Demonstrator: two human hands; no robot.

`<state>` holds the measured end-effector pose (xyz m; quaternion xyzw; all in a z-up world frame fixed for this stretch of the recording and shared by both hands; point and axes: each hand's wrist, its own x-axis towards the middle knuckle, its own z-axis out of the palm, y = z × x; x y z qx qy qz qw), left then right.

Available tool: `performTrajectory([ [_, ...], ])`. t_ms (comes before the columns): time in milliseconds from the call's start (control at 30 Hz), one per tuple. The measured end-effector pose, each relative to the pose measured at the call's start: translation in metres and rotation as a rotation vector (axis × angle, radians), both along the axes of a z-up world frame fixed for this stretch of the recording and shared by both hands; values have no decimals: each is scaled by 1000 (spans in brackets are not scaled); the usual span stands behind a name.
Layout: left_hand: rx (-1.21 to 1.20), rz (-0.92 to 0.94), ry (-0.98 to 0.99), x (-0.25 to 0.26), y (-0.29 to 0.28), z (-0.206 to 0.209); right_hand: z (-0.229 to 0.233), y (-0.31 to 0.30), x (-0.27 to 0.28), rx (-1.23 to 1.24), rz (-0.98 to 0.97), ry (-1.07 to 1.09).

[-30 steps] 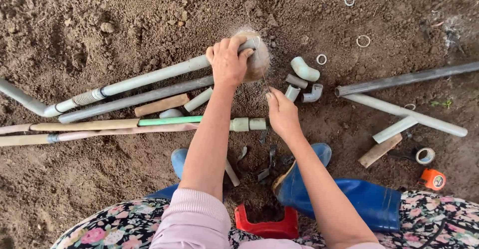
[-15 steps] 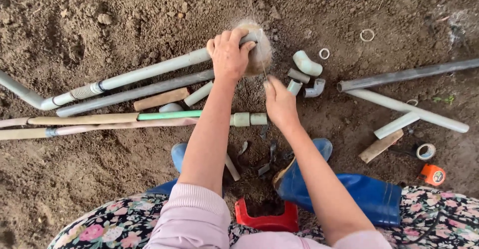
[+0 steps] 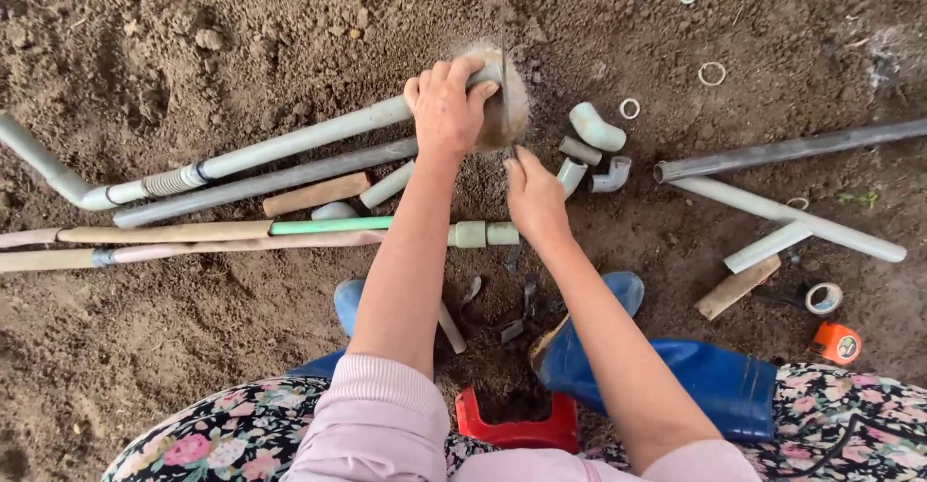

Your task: The person sits on a small red stool on the ground and assembles various plastic pipes and fittings. They connect a green pipe to a gray pipe and then insert a black pipe into the assembly. Later, they use a knife to scrape the surface of a coconut shell.

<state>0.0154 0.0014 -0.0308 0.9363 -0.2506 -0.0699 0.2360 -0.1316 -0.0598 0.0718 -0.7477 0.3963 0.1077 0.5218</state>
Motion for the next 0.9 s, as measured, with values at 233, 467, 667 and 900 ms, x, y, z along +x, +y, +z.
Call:
performTrajectory([
  [233, -17, -18, 14, 2, -1, 1, 20, -19, -5, 0, -74, -27],
  [467, -46, -27, -16, 1, 0, 7, 56, -3, -20, 52, -115, 52],
  [667, -15, -41, -2, 10, 0, 4, 37, 0, -25, 88, -64, 5],
  [900, -15, -53, -37, 11, 1, 1, 12, -11, 9, 60, -50, -103],
])
